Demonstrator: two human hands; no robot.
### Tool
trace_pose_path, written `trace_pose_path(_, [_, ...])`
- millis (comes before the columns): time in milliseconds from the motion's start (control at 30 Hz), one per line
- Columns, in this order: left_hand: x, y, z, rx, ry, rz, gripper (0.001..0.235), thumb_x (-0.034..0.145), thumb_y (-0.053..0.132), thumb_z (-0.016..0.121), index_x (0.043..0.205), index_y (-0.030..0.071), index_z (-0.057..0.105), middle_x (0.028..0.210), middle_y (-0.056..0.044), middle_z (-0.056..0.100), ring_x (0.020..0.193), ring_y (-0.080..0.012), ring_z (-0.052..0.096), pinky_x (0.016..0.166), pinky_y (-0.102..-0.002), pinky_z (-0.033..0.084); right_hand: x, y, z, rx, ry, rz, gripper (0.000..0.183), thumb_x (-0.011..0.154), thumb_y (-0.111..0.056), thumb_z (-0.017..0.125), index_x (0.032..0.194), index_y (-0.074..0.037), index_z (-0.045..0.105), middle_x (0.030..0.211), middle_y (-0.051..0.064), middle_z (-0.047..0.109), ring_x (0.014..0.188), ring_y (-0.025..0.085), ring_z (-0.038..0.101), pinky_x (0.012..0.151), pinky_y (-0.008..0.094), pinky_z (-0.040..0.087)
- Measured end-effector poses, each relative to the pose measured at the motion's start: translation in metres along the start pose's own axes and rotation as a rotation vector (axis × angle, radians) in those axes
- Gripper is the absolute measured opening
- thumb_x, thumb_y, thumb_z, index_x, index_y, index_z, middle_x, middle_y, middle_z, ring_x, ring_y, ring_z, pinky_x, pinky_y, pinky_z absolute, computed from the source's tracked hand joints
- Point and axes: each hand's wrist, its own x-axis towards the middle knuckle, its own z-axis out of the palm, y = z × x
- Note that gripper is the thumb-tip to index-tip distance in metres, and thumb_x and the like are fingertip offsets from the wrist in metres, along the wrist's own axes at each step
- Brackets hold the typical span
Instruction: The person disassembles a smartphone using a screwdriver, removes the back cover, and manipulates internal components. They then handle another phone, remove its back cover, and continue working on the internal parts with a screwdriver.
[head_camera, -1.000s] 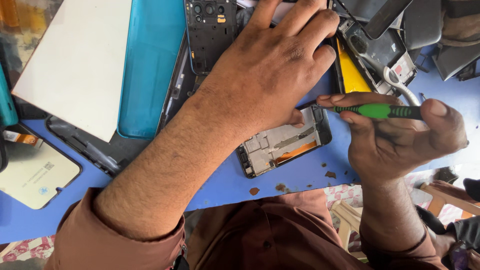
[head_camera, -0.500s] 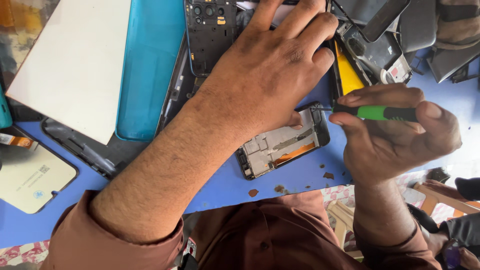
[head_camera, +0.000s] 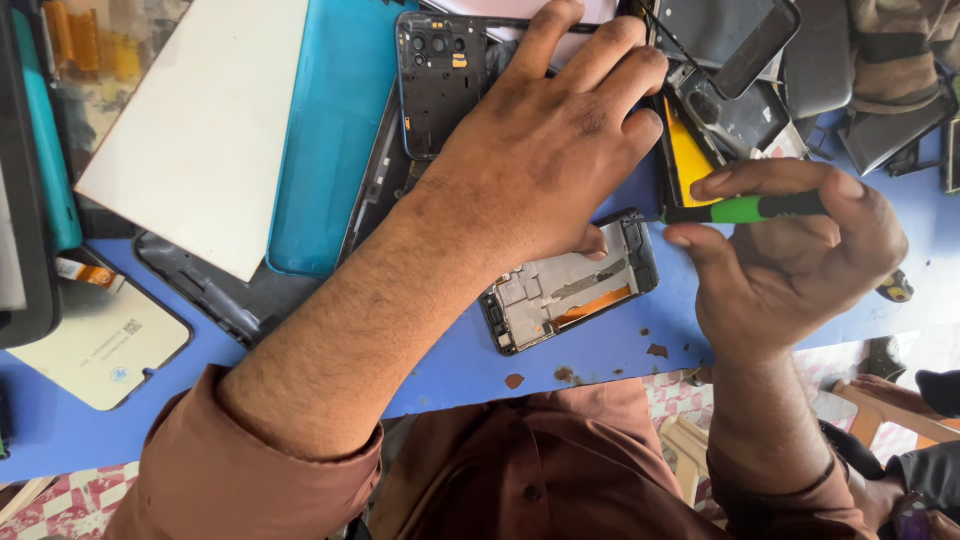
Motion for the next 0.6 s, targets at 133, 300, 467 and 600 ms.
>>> trace_pose_path(133, [0.003,0.003,-0.002,0.023,-0.008,-0.008,0.081,0.047,0.056,0.095,0.11,0.009,0.077,0.141,-0.009,0.058,0.141,-0.0279,0.04,0.122,-0.055,0.025,0.0,0.0,-0.001,0.217,-0.011,0.062,0.074,0.106,0.006,0.071,0.156,-0.021,0.025,0.115,0.024,0.062,0.094,0.03,0.075,0.084,0.035,0.069])
trace_pose_path(300, [0.003,0.002,-0.001,0.049,-0.024,-0.005,0.076,0.049,0.052,0.096,0.11,0.01,0.078,0.14,-0.008,0.058,0.141,-0.027,0.04,0.121,-0.054,0.026,0.008,0.007,-0.013,0.291,-0.156,-0.027,0.068,0.107,0.01,0.065,0.155,-0.02,0.027,0.115,0.024,0.064,0.099,0.031,0.076,0.086,0.037,0.069])
trace_pose_path(467, [0.003,0.001,-0.002,0.015,-0.009,0.002,0.074,0.051,0.053,0.096,0.109,0.01,0.078,0.14,-0.009,0.058,0.141,-0.0277,0.04,0.121,-0.055,0.026,0.006,0.009,-0.005,0.213,-0.055,-0.042,0.068,0.106,0.011,0.065,0.154,-0.021,0.03,0.114,0.022,0.066,0.099,0.029,0.077,0.086,0.038,0.069])
trace_pose_path(600, [0.005,0.002,-0.003,0.012,-0.026,-0.002,0.077,0.048,0.056,0.095,0.108,0.01,0.078,0.14,-0.009,0.058,0.141,-0.0281,0.04,0.12,-0.055,0.026,0.009,0.01,-0.008,0.327,-0.093,-0.001,0.067,0.105,0.011,0.066,0.154,-0.021,0.032,0.113,0.021,0.068,0.099,0.027,0.078,0.085,0.038,0.07])
